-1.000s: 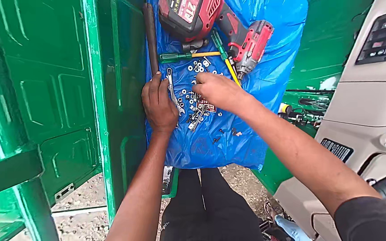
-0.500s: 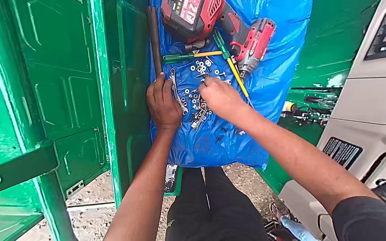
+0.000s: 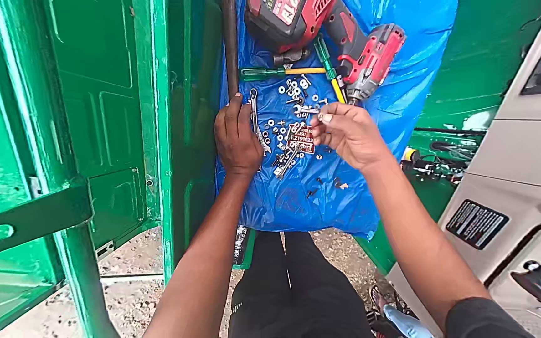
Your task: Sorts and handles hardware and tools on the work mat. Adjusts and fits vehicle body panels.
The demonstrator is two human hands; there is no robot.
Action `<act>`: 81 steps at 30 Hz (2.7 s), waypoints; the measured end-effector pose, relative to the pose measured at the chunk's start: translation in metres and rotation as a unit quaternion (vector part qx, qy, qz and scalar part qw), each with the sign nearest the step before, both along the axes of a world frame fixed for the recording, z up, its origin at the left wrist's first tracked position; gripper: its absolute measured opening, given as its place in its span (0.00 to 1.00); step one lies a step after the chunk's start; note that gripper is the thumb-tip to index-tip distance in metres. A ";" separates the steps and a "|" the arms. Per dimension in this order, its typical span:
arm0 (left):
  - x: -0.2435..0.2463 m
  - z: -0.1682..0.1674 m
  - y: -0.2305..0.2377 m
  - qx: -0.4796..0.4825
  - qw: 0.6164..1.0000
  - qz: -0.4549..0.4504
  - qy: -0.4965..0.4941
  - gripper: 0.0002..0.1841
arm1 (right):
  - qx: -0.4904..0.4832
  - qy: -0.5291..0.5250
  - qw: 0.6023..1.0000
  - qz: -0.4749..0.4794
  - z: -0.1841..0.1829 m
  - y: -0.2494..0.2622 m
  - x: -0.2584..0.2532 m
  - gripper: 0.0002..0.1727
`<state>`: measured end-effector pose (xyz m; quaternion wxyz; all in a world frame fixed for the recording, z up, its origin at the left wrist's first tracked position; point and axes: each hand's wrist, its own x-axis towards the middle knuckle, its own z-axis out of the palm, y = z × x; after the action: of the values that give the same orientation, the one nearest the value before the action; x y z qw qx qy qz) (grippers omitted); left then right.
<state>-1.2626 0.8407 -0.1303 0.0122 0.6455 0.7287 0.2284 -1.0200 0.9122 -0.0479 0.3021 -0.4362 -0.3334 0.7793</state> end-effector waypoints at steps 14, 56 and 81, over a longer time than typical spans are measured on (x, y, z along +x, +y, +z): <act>0.001 -0.001 0.001 0.013 1.000 0.003 -0.002 0.22 | 0.322 -0.499 0.773 0.225 -0.016 -0.045 -0.027 0.10; 0.002 0.012 0.002 -0.009 1.000 -0.018 0.022 0.22 | 0.220 -0.603 0.750 0.161 0.016 -0.146 0.086 0.10; 0.091 0.071 -0.114 -0.267 0.929 -0.208 -0.148 0.14 | 0.285 -0.587 0.736 0.178 -0.003 -0.146 0.069 0.09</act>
<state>-1.1719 0.7269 -0.0590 0.3392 0.7141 0.6022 0.1111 -0.9511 0.7662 -0.0514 0.0119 -0.6335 -0.7224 0.2769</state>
